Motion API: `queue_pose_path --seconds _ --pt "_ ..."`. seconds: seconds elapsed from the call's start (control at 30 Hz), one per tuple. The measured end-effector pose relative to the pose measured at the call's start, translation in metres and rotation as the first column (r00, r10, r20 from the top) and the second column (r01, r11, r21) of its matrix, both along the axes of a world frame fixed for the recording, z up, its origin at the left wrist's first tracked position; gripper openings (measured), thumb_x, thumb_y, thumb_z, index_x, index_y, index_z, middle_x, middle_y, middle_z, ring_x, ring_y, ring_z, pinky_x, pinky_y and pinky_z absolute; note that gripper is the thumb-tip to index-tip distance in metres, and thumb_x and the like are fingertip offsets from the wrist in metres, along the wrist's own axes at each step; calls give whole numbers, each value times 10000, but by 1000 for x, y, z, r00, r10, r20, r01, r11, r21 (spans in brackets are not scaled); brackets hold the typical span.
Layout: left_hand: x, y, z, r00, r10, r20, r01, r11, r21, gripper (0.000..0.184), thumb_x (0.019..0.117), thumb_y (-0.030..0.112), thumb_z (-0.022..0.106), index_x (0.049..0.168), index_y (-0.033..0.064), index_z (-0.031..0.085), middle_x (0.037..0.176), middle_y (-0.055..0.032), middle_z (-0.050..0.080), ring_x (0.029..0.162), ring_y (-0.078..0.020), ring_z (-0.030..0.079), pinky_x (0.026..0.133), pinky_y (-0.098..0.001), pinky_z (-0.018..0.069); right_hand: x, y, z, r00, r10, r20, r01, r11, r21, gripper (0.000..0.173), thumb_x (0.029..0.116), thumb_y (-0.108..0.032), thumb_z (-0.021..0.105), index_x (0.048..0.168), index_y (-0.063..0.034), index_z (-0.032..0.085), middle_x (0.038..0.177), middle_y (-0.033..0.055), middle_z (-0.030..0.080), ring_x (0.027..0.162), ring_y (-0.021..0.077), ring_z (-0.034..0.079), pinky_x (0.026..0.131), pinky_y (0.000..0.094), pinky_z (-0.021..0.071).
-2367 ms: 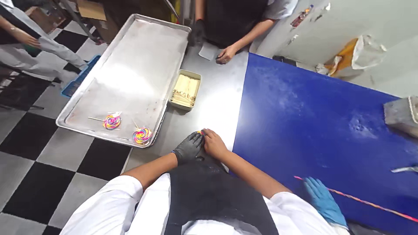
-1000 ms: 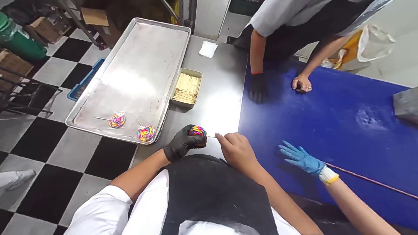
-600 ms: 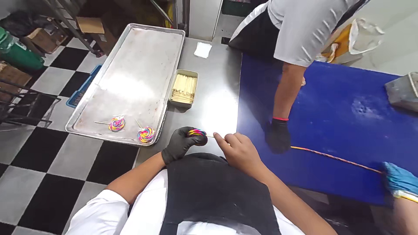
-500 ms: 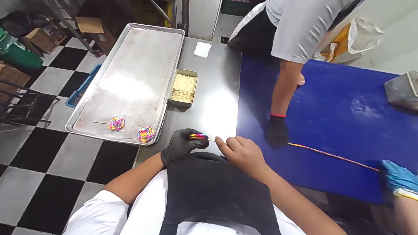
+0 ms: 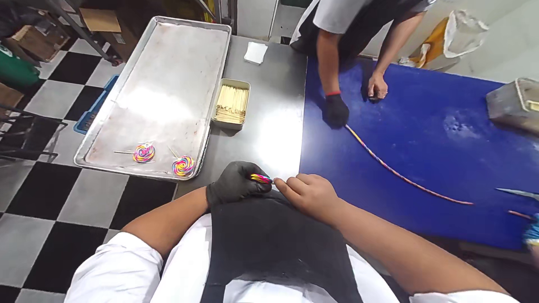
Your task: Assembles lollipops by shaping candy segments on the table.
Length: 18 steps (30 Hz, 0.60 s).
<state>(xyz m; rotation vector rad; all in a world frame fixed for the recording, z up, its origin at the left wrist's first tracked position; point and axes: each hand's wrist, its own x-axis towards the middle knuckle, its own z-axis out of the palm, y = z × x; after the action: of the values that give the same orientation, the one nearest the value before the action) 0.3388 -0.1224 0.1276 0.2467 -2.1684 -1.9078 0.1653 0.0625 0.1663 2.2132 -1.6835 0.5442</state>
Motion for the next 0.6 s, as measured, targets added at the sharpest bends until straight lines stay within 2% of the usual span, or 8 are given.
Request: queue_pose_path --seconds 0.13,0.2,0.23,0.3,0.4,0.47,0.53,0.6 --pt "-12 1 -6 996 -17 86 17 1000 7 230 831 296 805 947 101 768 842 39 749 743 10 664 706 -233 549 1 1 -14 995 -57 79 50 995 80 193 998 -89 518 1046 -68 704 685 67 601 565 247 594 450 359 449" --pt "-26 -1 -19 970 0 241 5 1000 -19 252 820 264 826 956 64 754 835 -15 743 740 -59 684 724 -298 580 -2 -5 -34 968 -177 176 129 958 255 191 982 -95 530 1007 -60 716 731 102 655 638 293 672 514 425 537" --pt "-35 -4 -31 938 4 345 11 999 -41 287 823 250 833 998 39 747 867 -55 741 776 -105 697 770 -342 590 -7 -10 -51 933 -256 252 142 907 395 210 1002 -113 533 1027 -38 728 806 146 699 737 338 715 614 486 580" --pt "-53 -12 -69 865 0 501 23 999 -41 437 820 258 848 1175 40 717 1029 -125 747 939 -197 717 912 -432 574 -29 -15 -96 845 -411 341 138 785 604 309 1051 -230 546 1226 -26 699 1089 207 725 1040 390 702 917 551 557" --pt "-62 -25 -101 823 32 567 103 973 -205 935 763 348 887 1544 107 432 1270 -167 689 1137 -288 686 1027 -503 532 -59 24 -152 753 -627 202 391 672 629 537 1019 -385 596 1473 -101 550 1501 204 538 1368 428 520 1095 644 413" --pt "-62 -27 -100 796 79 601 293 818 -495 1177 716 595 853 1618 118 267 1469 -134 564 1278 -313 606 1057 -527 506 -66 77 -179 630 -765 133 584 580 568 619 1015 -462 549 1518 -104 500 1588 197 442 1460 446 410 1155 694 314" --pt "-67 -18 -106 801 113 587 442 549 -709 1215 726 833 657 1626 119 262 1623 -158 389 1420 -369 471 1108 -579 418 -65 131 -201 519 -850 95 723 495 482 729 1019 -593 403 1520 -70 491 1588 227 432 1467 485 385 1158 727 269" --pt "-76 -9 -126 809 50 586 515 420 -747 1081 845 839 482 1621 113 288 1685 -160 267 1549 -401 253 1228 -657 182 -60 161 -217 448 -888 104 789 447 421 796 1019 -653 297 1505 -59 510 1581 218 450 1479 461 383 1192 693 236"
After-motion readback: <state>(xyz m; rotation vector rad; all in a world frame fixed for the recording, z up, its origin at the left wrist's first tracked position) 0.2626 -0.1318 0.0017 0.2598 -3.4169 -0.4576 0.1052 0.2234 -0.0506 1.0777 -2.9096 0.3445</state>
